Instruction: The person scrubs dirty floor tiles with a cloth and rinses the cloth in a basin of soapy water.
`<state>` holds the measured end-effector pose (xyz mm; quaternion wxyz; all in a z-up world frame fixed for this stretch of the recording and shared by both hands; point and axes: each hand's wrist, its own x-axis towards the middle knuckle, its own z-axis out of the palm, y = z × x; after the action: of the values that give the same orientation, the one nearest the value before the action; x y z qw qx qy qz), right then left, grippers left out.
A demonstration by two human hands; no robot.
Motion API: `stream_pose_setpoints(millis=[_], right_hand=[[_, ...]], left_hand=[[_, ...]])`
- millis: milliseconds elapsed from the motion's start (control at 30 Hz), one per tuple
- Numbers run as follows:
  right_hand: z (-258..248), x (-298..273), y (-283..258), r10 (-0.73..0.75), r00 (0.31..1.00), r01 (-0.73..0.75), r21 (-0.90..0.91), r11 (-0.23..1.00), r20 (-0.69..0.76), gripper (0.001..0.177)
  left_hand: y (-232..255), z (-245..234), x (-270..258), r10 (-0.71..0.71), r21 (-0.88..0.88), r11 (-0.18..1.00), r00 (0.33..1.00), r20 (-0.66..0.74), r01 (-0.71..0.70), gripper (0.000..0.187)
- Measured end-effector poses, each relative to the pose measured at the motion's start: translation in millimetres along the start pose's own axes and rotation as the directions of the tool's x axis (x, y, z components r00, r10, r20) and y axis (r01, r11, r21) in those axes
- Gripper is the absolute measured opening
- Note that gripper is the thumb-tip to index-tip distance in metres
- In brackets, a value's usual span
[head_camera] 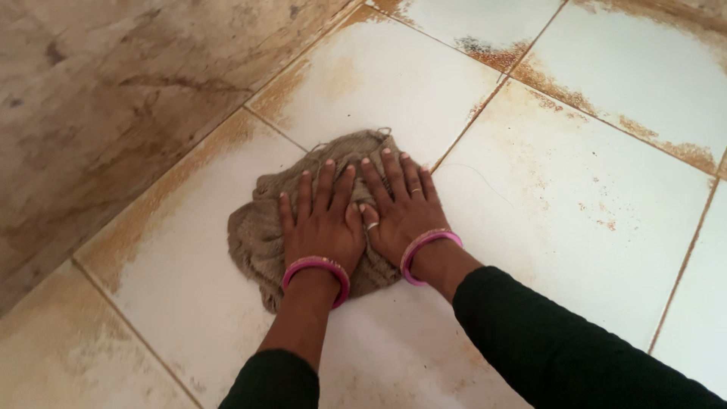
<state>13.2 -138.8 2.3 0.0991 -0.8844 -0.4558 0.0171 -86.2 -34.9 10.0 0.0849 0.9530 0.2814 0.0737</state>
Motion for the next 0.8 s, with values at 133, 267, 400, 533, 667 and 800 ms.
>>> stream_pose_setpoints(millis=[133, 267, 400, 533, 667, 800], right_hand=[[2.2, -23.7, -8.1, -0.126, 0.986, 0.127, -0.001, 0.992, -0.106, 0.068], [4.2, -37.7, -9.6, -0.236, 0.96, 0.238, -0.009, 0.971, -0.152, 0.067], [7.2, -40.7, -12.3, -0.235, 0.957, 0.236, -0.018, 0.972, -0.17, 0.067], [10.3, -31.8, -13.6, -0.234, 0.959, 0.229, -0.047, 0.972, -0.161, 0.066], [21.8, -4.5, -29.0, -0.187, 0.972, 0.182, -0.052, 0.982, -0.139, 0.065], [32.1, 40.3, -50.9, -0.144, 0.983, 0.143, -0.021, 0.99, -0.11, 0.067]], left_hand=[[-2.7, -4.2, -34.7, -0.047, 0.004, 0.999, 0.999, -0.027, 0.047, 0.059], [4.6, -2.4, -63.1, -0.078, 0.025, 0.996, 0.991, -0.111, 0.081, 0.058], [5.4, -2.4, -64.2, -0.102, -0.005, 0.995, 0.993, -0.061, 0.102, 0.059], [-5.8, -4.7, -53.3, -0.04, 0.008, 0.999, 0.998, -0.051, 0.04, 0.061], [-33.4, -11.4, -26.2, -0.021, -0.049, 0.999, 0.999, 0.028, 0.022, 0.06], [-68.4, -19.5, 7.3, -0.046, -0.012, 0.999, 0.997, 0.057, 0.046, 0.059]])
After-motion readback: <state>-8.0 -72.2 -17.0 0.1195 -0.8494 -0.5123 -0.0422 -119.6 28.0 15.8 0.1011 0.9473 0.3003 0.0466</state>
